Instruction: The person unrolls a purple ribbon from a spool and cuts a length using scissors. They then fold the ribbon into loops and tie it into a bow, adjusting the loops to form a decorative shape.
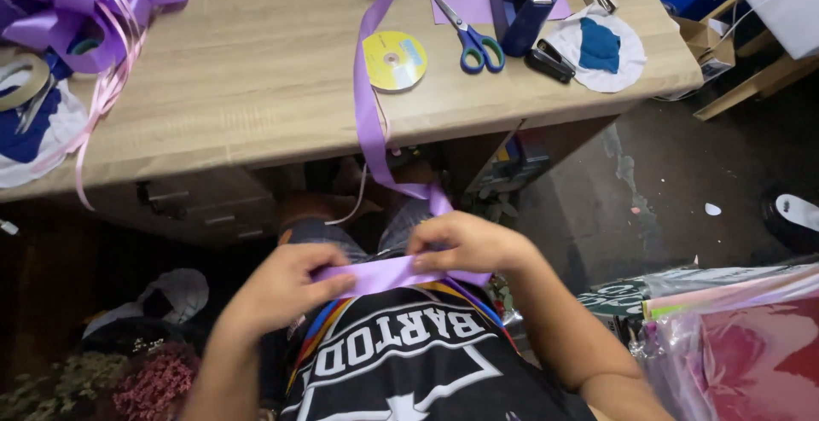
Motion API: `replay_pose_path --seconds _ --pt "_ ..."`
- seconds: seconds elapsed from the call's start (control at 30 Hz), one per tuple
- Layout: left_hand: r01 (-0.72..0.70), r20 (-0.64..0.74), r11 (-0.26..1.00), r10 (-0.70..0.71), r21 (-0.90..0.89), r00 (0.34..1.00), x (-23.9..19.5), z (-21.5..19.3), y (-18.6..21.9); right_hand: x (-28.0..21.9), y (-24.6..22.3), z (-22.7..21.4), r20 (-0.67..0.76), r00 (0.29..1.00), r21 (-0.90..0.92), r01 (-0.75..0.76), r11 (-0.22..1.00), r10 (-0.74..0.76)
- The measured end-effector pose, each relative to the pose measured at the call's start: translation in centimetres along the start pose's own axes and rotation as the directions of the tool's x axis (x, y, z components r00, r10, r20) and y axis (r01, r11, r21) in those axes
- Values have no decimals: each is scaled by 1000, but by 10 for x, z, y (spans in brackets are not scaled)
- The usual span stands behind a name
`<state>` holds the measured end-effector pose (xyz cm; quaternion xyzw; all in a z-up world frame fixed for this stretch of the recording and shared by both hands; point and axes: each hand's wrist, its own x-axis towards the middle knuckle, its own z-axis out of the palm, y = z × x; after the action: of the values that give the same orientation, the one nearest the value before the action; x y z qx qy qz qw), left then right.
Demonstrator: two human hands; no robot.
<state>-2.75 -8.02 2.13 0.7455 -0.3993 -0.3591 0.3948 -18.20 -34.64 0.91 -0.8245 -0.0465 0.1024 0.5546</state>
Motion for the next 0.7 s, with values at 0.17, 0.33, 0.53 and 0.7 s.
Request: replay_pose_path --seconds 0.17,0.33,0.53,0.7 --pt "140 -41 990 -140 -2 989 -5 -2 -21 -10 -7 -14 61 991 -20 -117 993 118" --pt "-14 75 998 10 55 997 13 14 27 15 -22 17 99 993 20 56 998 -58" --pt "133 -9 989 -133 62 991 -8 -20 -13 -32 8 -24 138 977 25 -169 985 164" --pt "12 97 998 -18 56 995 12 16 8 10 -20 15 160 987 64 -29 998 18"
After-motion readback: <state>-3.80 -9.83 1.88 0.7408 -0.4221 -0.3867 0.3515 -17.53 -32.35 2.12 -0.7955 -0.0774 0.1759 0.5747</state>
